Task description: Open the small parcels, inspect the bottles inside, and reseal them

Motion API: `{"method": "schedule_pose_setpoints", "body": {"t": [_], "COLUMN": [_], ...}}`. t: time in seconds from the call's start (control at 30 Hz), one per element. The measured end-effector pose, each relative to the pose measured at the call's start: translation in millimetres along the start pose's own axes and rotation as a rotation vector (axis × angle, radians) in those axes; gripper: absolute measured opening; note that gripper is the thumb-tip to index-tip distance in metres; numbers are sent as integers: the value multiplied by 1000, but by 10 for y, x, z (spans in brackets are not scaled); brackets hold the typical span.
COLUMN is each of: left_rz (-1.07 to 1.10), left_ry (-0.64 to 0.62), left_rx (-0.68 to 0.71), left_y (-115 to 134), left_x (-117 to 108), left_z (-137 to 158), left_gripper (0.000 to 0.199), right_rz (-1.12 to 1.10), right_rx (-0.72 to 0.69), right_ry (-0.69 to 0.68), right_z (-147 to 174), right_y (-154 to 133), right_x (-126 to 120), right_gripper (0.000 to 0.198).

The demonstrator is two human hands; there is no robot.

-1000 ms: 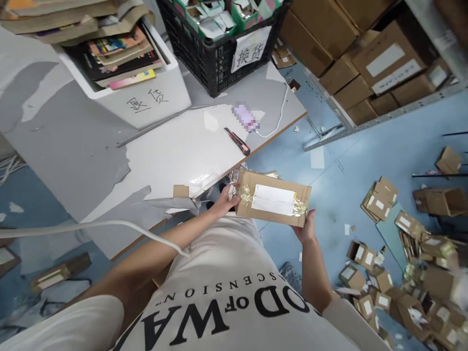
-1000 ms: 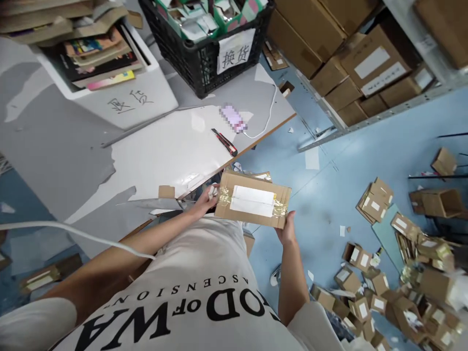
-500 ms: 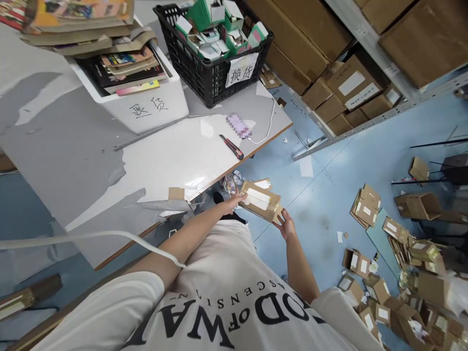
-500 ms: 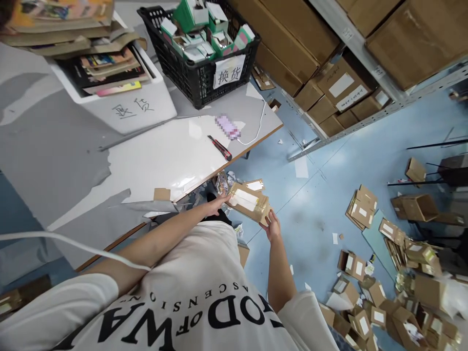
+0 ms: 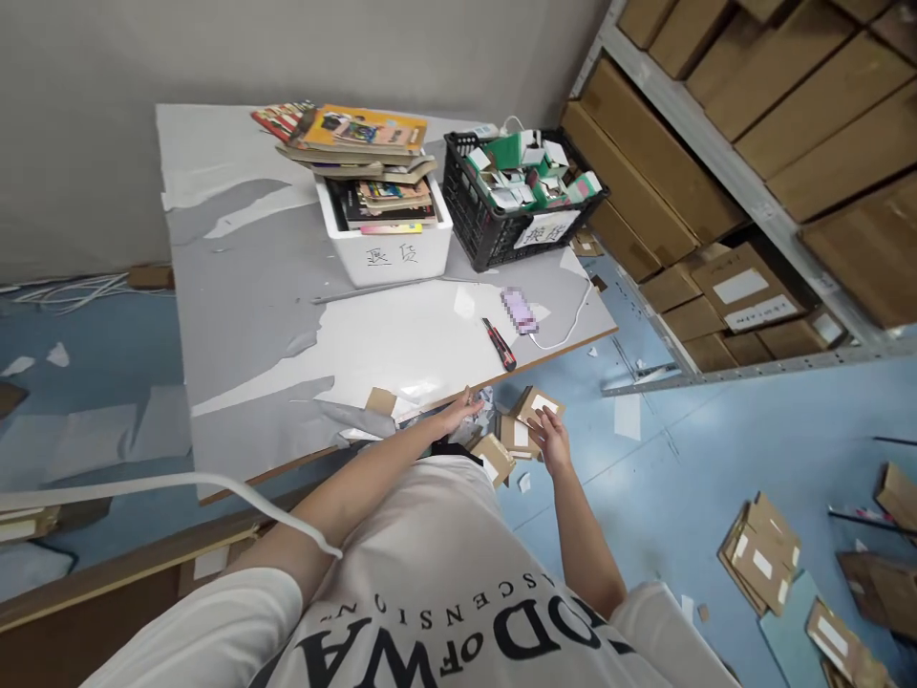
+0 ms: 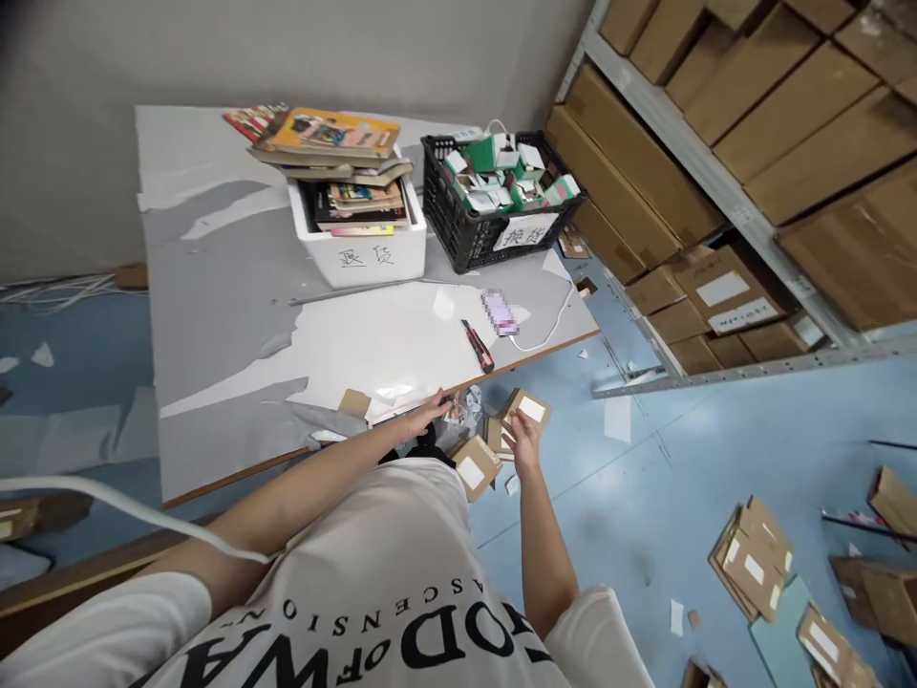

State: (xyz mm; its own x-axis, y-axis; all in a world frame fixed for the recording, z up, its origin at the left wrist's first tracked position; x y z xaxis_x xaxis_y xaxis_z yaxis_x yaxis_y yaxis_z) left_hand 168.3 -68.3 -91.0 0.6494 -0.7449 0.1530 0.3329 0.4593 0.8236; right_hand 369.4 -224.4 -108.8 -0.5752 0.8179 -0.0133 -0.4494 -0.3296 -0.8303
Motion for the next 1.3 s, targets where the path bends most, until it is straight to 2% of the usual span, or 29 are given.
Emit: {"method": "schedule_pose_setpoints", "body": {"t": [0.13,0.2,0.3,0.37,0.43,0.5,0.57,0.7,0.87,1.03,1.3], "left_rz": [121,185,247,279,297,295,283,292,401,521,671], "left_ry": [84,163,380,575,795,998,1182,1468,1668,1777,1839], "left_rx": [-53,19,226,371,458,474,453,375,272,245,330], "left_y": [46,144,316,361,285,107,-121,-608,-1140,-1504,-2006], "left_x": [-308,-540,-1072,-1480,-1842,-2086,-2201,-2120,-1769,-1493,-1298], "left_z": [-10,14,201,485,870,1284,1688,2340,2803,3111,3710], "left_gripper": [108,104,92,82,74,71,71,69,68,71,71], "right_rz": [15,49,145,197,219,230,257,385,570,630,694], "right_rx": [-63,-102,-161,-222,-291,-346,-384,-414,-395,-403,-503], "right_ry": [-168,-256,-345,-374,-402,-447,-518,-703,-954,-1115,-1164], "right_z": [-202,-281,-393,-443,-449,-399,-299,2,498,1049,1832], "right_y": [-423,-594,-740,-798,-835,-839,-801,-570,-93,205,468], "right_x": [662,1042,1622,1994,2351,2693,3020,3586,4040,4216,4244], "right_gripper": [54,52,52,54,57,60,61,60,58,54,53]}}
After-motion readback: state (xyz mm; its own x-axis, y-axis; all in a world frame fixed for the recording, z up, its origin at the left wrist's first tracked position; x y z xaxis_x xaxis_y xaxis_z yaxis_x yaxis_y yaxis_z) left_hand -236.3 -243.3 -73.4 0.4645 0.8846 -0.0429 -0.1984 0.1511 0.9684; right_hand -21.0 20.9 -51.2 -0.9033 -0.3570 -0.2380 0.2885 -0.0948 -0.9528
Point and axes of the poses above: each hand's wrist, its own z-axis away from the middle knuckle, its own x-axis out of the palm, y = z × x, the point moved 10 cm from there along -z, towards the middle knuckle, and after that the axes turned 4 degrees about y, right-handed, at the moved point
